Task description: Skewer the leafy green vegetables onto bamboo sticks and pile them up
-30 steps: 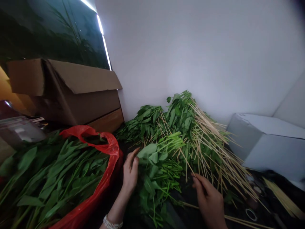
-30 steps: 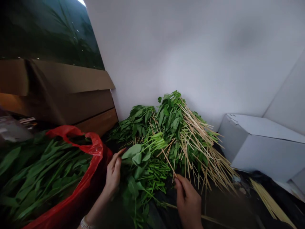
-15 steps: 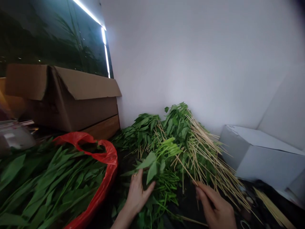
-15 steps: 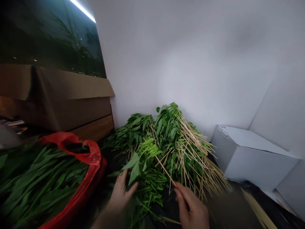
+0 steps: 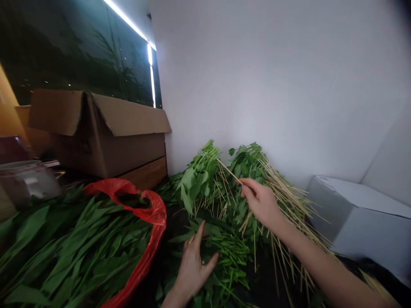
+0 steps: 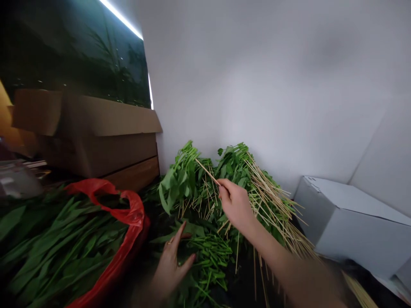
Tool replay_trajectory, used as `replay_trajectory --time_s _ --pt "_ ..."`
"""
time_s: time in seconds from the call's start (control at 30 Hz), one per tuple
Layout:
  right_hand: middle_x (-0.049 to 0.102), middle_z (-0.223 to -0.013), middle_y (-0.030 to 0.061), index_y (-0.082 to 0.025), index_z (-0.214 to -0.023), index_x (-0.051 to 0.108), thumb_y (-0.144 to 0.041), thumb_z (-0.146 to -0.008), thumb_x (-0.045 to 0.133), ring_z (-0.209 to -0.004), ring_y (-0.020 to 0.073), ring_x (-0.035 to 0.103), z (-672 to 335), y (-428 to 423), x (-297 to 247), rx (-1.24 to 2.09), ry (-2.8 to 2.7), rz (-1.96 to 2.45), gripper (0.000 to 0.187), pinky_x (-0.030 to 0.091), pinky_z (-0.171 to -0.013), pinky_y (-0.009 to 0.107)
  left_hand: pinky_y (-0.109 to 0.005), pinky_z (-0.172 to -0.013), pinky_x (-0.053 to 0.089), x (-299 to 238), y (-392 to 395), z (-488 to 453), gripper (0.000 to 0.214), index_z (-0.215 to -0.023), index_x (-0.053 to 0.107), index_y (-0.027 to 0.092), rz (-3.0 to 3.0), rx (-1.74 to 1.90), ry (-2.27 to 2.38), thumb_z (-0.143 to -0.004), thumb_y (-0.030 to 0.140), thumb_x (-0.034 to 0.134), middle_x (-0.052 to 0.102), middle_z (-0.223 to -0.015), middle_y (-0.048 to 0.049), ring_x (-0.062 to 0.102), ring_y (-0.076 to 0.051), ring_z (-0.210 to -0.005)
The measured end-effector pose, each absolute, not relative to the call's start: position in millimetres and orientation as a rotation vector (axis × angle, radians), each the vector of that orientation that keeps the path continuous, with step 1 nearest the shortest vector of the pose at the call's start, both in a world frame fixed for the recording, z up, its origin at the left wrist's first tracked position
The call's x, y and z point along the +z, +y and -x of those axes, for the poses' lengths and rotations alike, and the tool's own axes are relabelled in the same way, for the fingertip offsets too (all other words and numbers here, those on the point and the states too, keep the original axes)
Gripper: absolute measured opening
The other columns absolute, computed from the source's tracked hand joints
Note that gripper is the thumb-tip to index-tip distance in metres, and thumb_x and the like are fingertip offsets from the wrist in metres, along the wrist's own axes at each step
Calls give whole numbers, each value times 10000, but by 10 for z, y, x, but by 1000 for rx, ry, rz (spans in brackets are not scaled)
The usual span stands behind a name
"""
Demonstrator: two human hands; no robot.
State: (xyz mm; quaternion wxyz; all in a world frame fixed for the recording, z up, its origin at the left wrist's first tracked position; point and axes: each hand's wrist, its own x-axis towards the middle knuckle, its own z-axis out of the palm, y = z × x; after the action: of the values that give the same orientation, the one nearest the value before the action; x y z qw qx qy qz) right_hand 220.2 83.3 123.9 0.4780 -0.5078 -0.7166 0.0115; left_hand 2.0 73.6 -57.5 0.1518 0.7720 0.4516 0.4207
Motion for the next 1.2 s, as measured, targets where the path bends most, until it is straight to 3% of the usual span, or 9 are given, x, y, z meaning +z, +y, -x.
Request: replay_trajectory --time_s 0.1,0.23,0.37,0.53,0.83,1.13,1.2 --pt "625 -684 -33 -208 -1112 585 -226 -889 400 -532 120 535 -2030 1369 1355 32 -1777 1229 290 425 -562 241 -484 -989 370 -551 727 -21 783 -1481 163 230 -2211 1172 1292 -826 318 583 601 -1229 -117 528 -285 -1156" --pt "642 -781 -5 -182 -1257 482 -163 -935 341 -725 136 605 -1887 2040 1300 -18 -1740 1310 352 479 -743 291 -486 -976 390 -580 755 -4 767 -1471 203 228 -2232 1157 1320 -815 315 590 593 -1243 -130 536 -295 -1147" --pt "571 -1154 69 -176 -1199 521 -360 -913 538 -958 182 591 -1918 2509 1128 -51 -1737 1492 341 503 -820 394 -507 -970 407 -584 785 26 766 -1466 229 195 -2309 1137 1329 -809 352 590 590 -1259 -161 546 -316 -1142" --pt "553 -1188 73 -183 -1194 527 -362 -901 559 -998 195 580 -2029 2772 867 -24 -1812 1841 345 500 -833 398 -510 -963 430 -583 802 38 770 -1457 260 184 -2369 1123 1333 -785 337 603 570 -1299 -170 540 -328 -1160" --pt "553 -1182 103 -135 -1186 533 -367 -890 577 -999 203 579 -1807 2723 884 -176 -2096 2119 379 497 -839 400 -491 -957 443 -496 761 45 736 -1438 338 236 -2276 1162 1349 -770 334 630 584 -1290 -138 542 -332 -1155" --pt "559 -1175 75 -171 -1174 540 -371 -903 554 -990 192 579 -1836 2012 1216 -415 -2370 1741 337 498 -833 402 -449 -947 440 -452 850 76 548 -1383 395 185 -2093 1309 1325 -870 316 537 643 -1159 -118 591 -261 -1078" --pt "595 -1070 83 -146 -1078 591 -289 -938 487 -967 190 576 -1938 1714 1286 -456 -2373 1659 225 482 -825 366 -416 -926 460 -438 901 85 460 -1327 458 170 -2004 1366 1320 -889 303 507 662 -1111 -107 614 -240 -1037"
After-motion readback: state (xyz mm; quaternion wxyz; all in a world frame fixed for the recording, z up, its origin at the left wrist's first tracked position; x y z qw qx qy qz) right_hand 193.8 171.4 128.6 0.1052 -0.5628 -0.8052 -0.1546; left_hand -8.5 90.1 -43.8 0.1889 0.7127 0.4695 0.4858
